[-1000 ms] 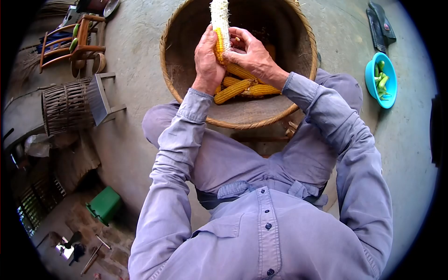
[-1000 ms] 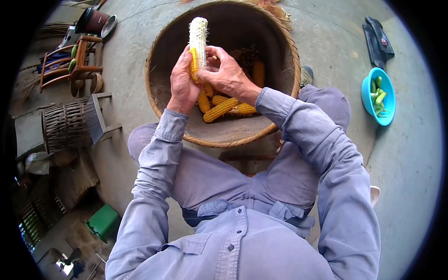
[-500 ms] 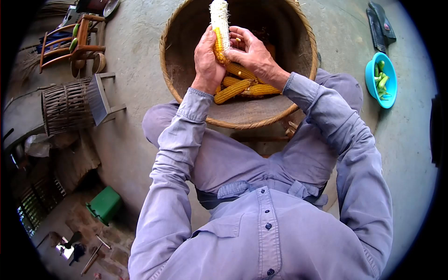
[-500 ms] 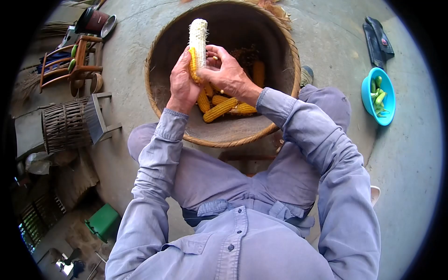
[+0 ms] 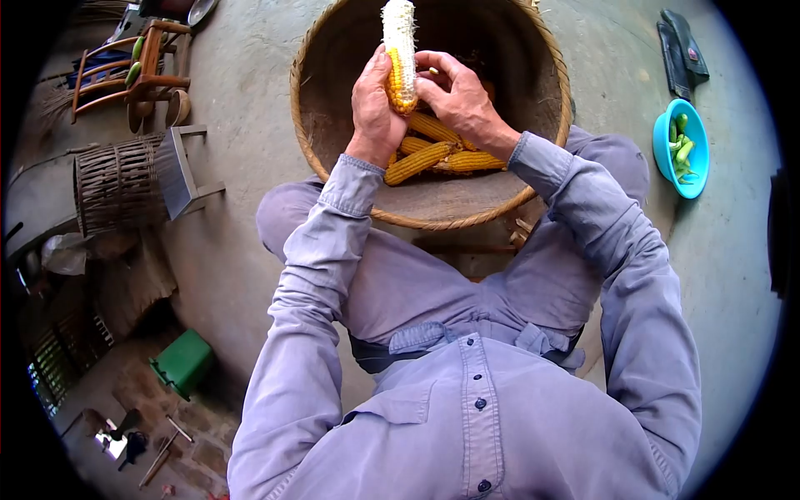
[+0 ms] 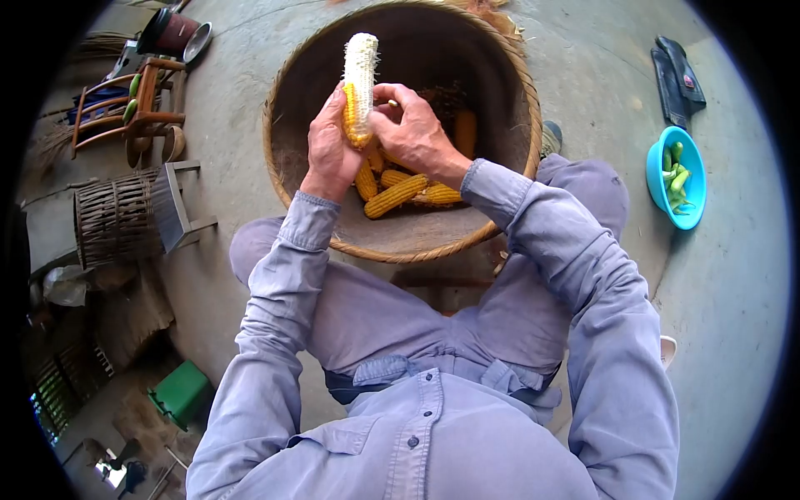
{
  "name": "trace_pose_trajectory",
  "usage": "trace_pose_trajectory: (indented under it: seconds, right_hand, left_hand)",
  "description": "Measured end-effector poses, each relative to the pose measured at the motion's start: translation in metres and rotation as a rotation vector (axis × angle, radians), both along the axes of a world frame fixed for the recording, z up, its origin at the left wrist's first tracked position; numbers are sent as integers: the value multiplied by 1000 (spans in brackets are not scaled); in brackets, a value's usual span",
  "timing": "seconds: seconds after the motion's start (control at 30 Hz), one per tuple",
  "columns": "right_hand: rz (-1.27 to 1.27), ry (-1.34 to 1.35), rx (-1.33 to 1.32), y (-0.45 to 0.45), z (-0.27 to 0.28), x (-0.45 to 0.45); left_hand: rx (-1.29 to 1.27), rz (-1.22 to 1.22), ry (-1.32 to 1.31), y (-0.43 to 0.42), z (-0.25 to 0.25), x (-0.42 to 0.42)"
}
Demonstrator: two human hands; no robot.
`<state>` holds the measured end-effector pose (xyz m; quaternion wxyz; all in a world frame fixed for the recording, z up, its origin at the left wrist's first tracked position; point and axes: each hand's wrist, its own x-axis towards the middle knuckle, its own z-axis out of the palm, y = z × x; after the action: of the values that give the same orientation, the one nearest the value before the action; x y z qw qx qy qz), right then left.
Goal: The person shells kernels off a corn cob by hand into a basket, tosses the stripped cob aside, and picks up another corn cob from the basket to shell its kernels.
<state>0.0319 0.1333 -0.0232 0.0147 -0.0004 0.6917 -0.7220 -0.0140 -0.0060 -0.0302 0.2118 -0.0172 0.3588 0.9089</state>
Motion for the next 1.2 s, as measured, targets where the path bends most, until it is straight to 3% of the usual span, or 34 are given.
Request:
trace_pose_trajectory:
  seconds: [0.13, 0.27, 0.43, 0.53, 0.87, 1.2]
  right_hand:
    - [-149, 87, 215, -1, 6, 5]
    - [-130, -221, -168, 15, 5, -11]
    - [-75, -161, -213, 20, 33, -22]
    - [-23, -241, -146, 31, 42, -22]
    - [83, -232, -325, 43, 31, -19]
    - [-19, -322, -380, 42, 15, -5]
  left_hand:
    - [-78, 42, 23, -4, 2, 0]
    - [-180, 90, 101, 1, 8, 2]
    - [-319, 107, 178, 15, 27, 14]
    - [-348, -14, 245, 13, 28, 12]
    - [-488, 27, 260, 24, 29, 19]
    - [-347, -106, -32, 22, 30, 26]
